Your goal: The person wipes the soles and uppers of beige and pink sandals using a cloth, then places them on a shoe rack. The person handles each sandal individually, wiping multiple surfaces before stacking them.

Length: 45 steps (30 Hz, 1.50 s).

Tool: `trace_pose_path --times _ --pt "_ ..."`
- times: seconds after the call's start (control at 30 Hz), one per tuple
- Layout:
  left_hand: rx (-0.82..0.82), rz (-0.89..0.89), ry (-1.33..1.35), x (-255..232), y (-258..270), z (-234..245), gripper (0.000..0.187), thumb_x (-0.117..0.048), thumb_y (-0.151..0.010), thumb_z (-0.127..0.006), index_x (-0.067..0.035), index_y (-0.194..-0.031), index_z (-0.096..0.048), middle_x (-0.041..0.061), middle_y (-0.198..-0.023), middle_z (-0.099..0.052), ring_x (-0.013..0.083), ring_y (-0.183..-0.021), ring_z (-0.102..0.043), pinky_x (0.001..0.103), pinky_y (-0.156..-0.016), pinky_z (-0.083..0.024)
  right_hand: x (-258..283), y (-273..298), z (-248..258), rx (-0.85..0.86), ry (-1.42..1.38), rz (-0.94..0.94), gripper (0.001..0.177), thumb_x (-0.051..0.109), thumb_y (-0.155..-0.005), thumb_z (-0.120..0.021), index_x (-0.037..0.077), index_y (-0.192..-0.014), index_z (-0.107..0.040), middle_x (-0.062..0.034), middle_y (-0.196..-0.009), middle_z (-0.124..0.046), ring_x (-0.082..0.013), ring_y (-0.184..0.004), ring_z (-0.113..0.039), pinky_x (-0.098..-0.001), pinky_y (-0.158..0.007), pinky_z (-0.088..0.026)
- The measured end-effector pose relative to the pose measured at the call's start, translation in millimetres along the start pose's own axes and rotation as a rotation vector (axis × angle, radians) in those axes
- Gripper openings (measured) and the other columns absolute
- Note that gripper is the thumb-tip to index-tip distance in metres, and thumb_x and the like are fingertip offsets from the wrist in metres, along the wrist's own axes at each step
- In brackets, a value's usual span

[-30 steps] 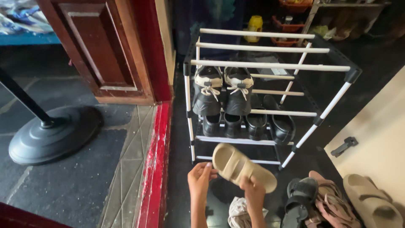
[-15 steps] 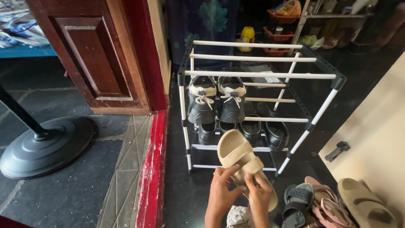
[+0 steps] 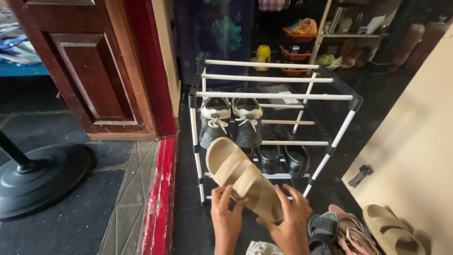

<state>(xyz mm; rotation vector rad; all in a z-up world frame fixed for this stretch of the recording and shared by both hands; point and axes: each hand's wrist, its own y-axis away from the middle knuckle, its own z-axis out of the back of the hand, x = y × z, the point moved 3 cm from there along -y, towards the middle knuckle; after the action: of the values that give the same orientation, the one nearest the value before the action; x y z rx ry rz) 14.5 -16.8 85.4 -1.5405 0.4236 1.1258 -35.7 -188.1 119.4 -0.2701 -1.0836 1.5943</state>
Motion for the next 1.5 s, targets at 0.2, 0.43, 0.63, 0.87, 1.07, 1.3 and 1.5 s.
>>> trace_pose_path --times 0.2,0.43,0.63,0.87,1.07,1.3,1.5 --pt "0.056 0.030 -0.045 -31 -12 14 0.053 -0.005 -0.070 -0.087 -0.003 -0.121 -0.070 0.010 -0.107 -0.064 0.0244 -0.084 -0.068 0.034 -0.072 -0.056 -8 15 -22 -0.090 -0.015 0.031 0.103 0.028 -0.051 -0.093 0.007 -0.141 -0.049 -0.0236 -0.141 -0.050 -0.0424 -0.125 -0.053 -0.0542 -0.102 -0.040" --pt "0.132 -0.144 0.066 -51 -9 -13 0.068 -0.003 -0.073 -0.084 -0.004 -0.136 -0.061 0.016 -0.122 -0.058 0.0309 -0.107 -0.064 0.039 -0.088 -0.055 -30 31 -14 -0.344 -0.053 0.086 0.076 0.028 -0.061 -0.088 0.001 -0.127 -0.061 -0.0275 -0.133 -0.056 -0.0416 -0.122 -0.055 -0.0503 -0.098 -0.049" --pt "0.195 -0.007 0.077 -44 0 -18 0.068 -0.007 -0.073 -0.087 -0.005 -0.135 -0.060 0.013 -0.127 -0.057 0.0280 -0.108 -0.064 0.040 -0.092 -0.053 -59 14 3 -0.500 0.200 -0.111 0.074 0.031 -0.059 -0.087 0.000 -0.124 -0.069 -0.0304 -0.128 -0.059 -0.0455 -0.115 -0.058 -0.0519 -0.099 -0.048" --pt "0.175 0.087 -0.006 -18 7 -17 0.064 -0.010 -0.071 -0.088 -0.009 -0.131 -0.065 0.007 -0.124 -0.061 0.0226 -0.103 -0.066 0.037 -0.090 -0.054 -84 -68 -9 -0.516 0.313 -0.108 0.061 0.037 -0.074 -0.088 -0.003 -0.118 -0.073 -0.0258 -0.117 -0.066 -0.0429 -0.111 -0.060 -0.0498 -0.098 -0.049" --pt "0.174 0.139 0.008 6 9 -20 0.065 -0.012 -0.070 -0.088 -0.012 -0.131 -0.066 0.007 -0.124 -0.062 0.0217 -0.101 -0.068 0.038 -0.085 -0.056 -99 -153 -61 -0.440 0.186 -0.078 0.051 0.035 -0.076 -0.084 -0.004 -0.108 -0.075 -0.0217 -0.102 -0.066 -0.0401 -0.103 -0.058 -0.0523 -0.092 -0.045" --pt "0.204 0.279 -0.053 41 4 -28 0.070 -0.016 -0.071 -0.089 -0.018 -0.137 -0.066 0.004 -0.123 -0.064 0.0167 -0.102 -0.072 0.036 -0.083 -0.059 -120 -185 -130 -0.366 0.250 -0.230 0.054 0.040 -0.073 -0.086 -0.003 -0.103 -0.073 -0.0264 -0.101 -0.061 -0.0421 -0.101 -0.053 -0.0486 -0.088 -0.046" --pt "0.232 0.295 -0.064 52 5 -38 0.070 -0.015 -0.071 -0.090 -0.019 -0.137 -0.066 0.003 -0.123 -0.064 0.0165 -0.098 -0.072 0.034 -0.083 -0.059 -136 -186 -147 -0.258 0.298 -0.214 0.060 0.043 -0.075 -0.085 -0.002 -0.112 -0.070 -0.0267 -0.104 -0.061 -0.0411 -0.103 -0.053 -0.0481 -0.092 -0.045"
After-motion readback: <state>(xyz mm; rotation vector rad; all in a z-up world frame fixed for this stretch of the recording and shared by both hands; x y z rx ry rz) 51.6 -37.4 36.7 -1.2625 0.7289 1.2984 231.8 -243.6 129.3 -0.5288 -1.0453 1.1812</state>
